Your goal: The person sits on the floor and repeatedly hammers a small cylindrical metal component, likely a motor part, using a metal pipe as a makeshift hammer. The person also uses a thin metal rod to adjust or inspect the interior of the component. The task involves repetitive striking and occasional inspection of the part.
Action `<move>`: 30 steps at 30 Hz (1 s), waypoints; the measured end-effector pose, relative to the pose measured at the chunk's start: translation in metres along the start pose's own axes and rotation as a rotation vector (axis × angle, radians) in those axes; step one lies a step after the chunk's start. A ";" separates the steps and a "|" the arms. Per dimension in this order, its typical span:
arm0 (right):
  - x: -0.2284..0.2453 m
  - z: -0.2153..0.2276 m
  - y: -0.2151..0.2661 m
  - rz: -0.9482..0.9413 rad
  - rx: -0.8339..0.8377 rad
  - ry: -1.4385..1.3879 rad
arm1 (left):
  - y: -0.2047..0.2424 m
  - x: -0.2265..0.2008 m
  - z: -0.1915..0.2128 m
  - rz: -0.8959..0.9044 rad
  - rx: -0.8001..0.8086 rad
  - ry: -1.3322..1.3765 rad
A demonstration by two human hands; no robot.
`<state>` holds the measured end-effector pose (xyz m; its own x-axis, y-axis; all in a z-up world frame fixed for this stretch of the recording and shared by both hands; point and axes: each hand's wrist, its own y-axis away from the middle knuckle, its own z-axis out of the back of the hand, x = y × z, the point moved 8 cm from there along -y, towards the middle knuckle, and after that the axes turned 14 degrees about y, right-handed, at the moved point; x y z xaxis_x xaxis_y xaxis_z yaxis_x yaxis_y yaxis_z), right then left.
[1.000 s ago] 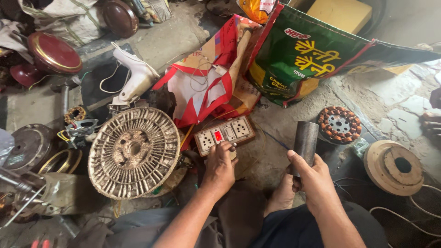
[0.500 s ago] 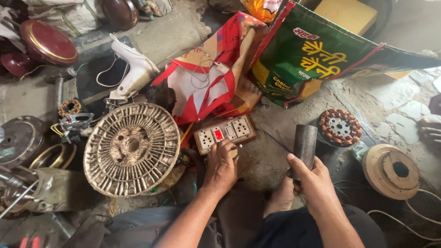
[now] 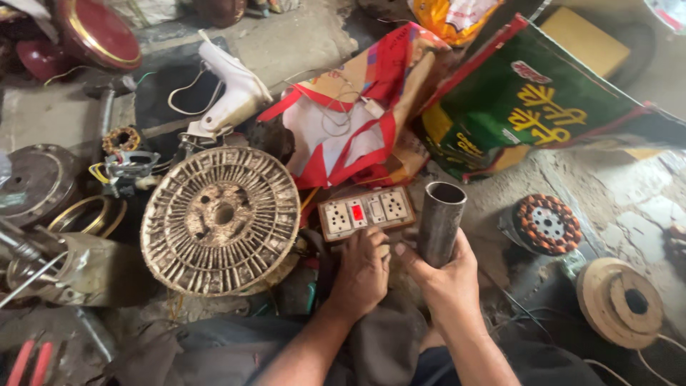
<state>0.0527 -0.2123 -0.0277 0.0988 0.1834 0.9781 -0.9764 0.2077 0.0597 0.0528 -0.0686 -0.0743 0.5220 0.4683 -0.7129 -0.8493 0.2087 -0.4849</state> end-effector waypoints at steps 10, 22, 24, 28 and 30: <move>-0.001 -0.012 -0.005 -0.017 -0.068 0.138 | -0.008 -0.009 0.020 -0.026 -0.071 0.160; -0.020 0.048 0.035 -0.069 0.002 0.401 | -0.005 0.013 0.005 -0.150 -0.159 0.262; -0.019 0.061 0.038 -0.047 0.016 0.324 | -0.004 0.014 0.000 -0.163 -0.149 0.257; -0.022 0.059 0.037 0.027 -0.066 0.619 | 0.000 0.023 -0.007 -0.159 -0.178 0.217; -0.017 0.045 0.035 0.063 -0.088 0.768 | 0.001 0.022 -0.006 -0.190 -0.191 0.218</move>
<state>0.0077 -0.2515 -0.0335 0.1805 0.8057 0.5641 -0.9690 0.2441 -0.0386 0.0639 -0.0634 -0.0936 0.6913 0.2376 -0.6824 -0.7162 0.1002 -0.6907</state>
